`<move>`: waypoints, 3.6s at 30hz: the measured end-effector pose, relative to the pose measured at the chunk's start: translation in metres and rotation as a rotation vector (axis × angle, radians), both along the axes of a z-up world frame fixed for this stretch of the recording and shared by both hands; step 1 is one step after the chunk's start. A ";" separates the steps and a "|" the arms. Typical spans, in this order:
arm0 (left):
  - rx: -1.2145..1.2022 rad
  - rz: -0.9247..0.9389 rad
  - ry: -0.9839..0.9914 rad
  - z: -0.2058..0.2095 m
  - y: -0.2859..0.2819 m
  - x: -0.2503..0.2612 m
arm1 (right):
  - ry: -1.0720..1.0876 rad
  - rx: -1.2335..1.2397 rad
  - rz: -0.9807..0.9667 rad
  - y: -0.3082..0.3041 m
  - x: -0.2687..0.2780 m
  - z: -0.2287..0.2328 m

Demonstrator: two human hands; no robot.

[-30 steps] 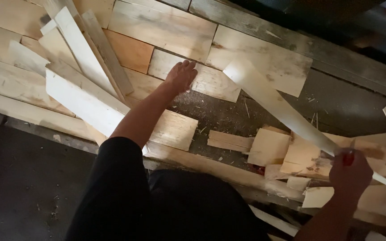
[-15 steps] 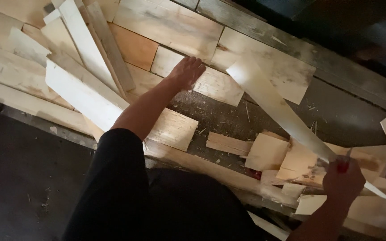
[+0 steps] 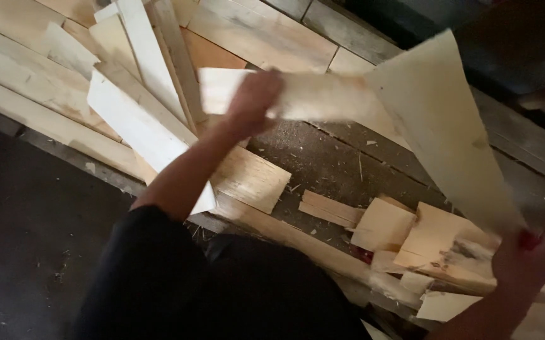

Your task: Trim and sort thin wood pieces using a utility knife.

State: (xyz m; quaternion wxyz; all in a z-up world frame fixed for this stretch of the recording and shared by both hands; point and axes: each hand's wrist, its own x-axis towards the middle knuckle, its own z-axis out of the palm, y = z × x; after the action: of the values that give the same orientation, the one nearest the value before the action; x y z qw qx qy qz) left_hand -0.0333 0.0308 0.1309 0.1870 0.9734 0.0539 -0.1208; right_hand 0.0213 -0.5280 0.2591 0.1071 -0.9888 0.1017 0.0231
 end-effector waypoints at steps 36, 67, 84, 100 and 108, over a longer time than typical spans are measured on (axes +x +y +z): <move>0.221 0.044 -0.436 -0.152 0.090 -0.050 | 0.450 -0.178 0.531 0.177 0.123 -0.221; 0.086 0.069 -0.176 -0.103 0.083 -0.049 | 0.338 -0.107 0.432 0.199 0.106 -0.223; 0.042 0.070 -0.131 -0.102 0.081 -0.043 | 0.247 -0.064 0.364 0.210 0.097 -0.229; 0.165 0.038 -0.125 -0.111 0.083 -0.043 | 0.063 -0.006 0.351 0.197 0.085 -0.251; 0.129 0.138 0.026 -0.101 0.077 -0.028 | -0.198 0.373 0.163 0.152 0.040 -0.239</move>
State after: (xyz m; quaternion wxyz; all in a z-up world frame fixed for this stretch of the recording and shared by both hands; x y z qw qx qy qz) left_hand -0.0615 0.1077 0.0298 0.1313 0.9757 0.1310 -0.1165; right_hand 0.0611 -0.3763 0.0199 0.2953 -0.9542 0.0044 -0.0472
